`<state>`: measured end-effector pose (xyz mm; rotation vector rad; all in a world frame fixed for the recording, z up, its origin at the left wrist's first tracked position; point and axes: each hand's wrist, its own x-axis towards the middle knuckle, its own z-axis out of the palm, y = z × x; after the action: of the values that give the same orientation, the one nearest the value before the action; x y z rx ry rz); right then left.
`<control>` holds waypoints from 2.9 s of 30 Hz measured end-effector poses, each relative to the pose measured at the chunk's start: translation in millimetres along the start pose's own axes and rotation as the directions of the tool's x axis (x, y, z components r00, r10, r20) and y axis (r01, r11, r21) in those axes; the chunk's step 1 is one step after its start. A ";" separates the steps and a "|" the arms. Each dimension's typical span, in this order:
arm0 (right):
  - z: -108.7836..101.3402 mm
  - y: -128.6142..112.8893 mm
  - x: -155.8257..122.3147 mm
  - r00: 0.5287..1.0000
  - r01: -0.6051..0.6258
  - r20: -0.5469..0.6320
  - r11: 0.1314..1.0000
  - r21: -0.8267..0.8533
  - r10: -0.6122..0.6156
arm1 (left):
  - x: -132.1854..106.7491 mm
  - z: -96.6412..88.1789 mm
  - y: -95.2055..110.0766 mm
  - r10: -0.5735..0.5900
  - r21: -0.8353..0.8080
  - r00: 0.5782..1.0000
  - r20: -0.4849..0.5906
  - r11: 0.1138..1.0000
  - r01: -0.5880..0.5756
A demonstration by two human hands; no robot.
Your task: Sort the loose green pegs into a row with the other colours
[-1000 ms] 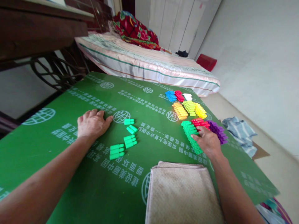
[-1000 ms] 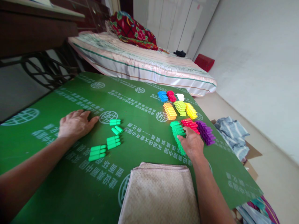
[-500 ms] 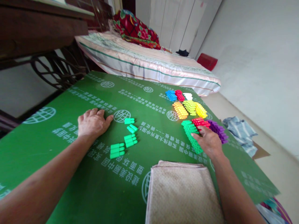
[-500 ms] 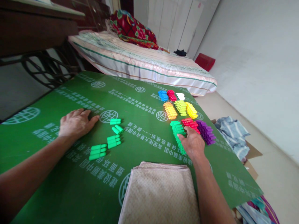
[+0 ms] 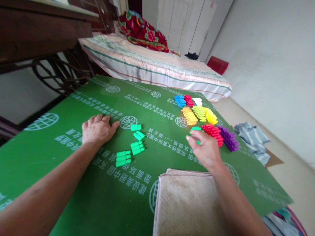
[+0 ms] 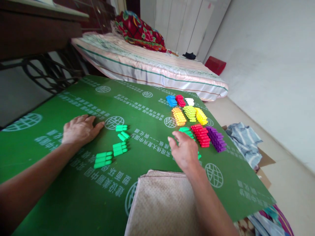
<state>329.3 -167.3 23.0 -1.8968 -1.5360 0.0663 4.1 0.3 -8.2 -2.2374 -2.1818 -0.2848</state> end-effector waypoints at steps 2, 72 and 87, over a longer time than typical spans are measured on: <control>13.2 -25.0 -9.3 0.988 0.101 0.117 0.995 -0.009 -0.100 | -0.2 -0.7 0.1 0.002 0.000 1.000 -0.004 1.000 -0.002; 51.9 -98.7 -49.9 0.826 0.274 0.552 0.936 -0.221 -0.111 | 2.5 -3.2 -2.5 -0.010 0.012 1.000 0.024 1.000 0.010; -38.8 53.2 -44.8 0.989 -0.141 -0.001 0.962 -0.236 0.145 | 5.9 0.8 -4.8 0.002 0.026 1.000 0.030 1.000 -0.003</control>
<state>377.9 -228.5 7.9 -2.1976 -1.4688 -0.0384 -0.5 6.5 -8.8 -2.2453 -2.1837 -0.2232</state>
